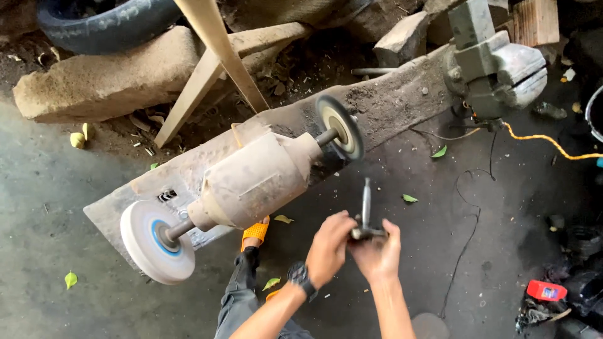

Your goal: Using pliers and a bench grinder to clean and refine internal engine components including a crankshaft and piston.

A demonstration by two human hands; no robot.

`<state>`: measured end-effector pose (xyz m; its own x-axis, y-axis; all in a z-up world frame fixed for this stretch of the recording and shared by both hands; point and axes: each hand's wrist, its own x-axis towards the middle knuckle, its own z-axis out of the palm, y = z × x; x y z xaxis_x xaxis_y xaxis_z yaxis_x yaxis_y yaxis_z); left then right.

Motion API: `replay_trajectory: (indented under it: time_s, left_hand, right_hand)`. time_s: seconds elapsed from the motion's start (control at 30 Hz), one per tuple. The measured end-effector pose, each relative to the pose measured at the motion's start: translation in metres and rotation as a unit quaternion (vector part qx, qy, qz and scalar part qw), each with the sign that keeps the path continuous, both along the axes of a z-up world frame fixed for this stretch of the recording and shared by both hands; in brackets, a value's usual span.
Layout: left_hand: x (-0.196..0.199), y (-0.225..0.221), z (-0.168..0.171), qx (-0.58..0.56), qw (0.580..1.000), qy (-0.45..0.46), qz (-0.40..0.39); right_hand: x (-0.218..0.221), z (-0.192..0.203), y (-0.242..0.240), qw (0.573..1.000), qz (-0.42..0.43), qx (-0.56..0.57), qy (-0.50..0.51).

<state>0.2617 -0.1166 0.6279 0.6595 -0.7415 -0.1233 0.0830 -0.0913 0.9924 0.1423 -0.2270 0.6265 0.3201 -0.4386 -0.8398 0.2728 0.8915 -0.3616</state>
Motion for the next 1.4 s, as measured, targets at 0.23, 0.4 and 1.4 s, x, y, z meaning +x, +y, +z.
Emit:
replay_trajectory:
  time_s: [0.23,0.4,1.4]
  left_hand:
    - [-0.008,0.033,0.076,-0.06,0.979,-0.161,-0.11]
    - [-0.007,0.037,0.088,-0.075,0.97,-0.174,-0.153]
    - [0.017,-0.038,-0.04,-0.03,0.994,0.063,0.087]
  right_hand:
    - [-0.033,0.055,0.04,0.994,-0.015,0.099,-0.048]
    - [-0.046,0.055,0.051,0.985,-0.029,0.094,-0.144]
    - [0.04,-0.033,-0.034,1.0,0.02,0.0,-0.013]
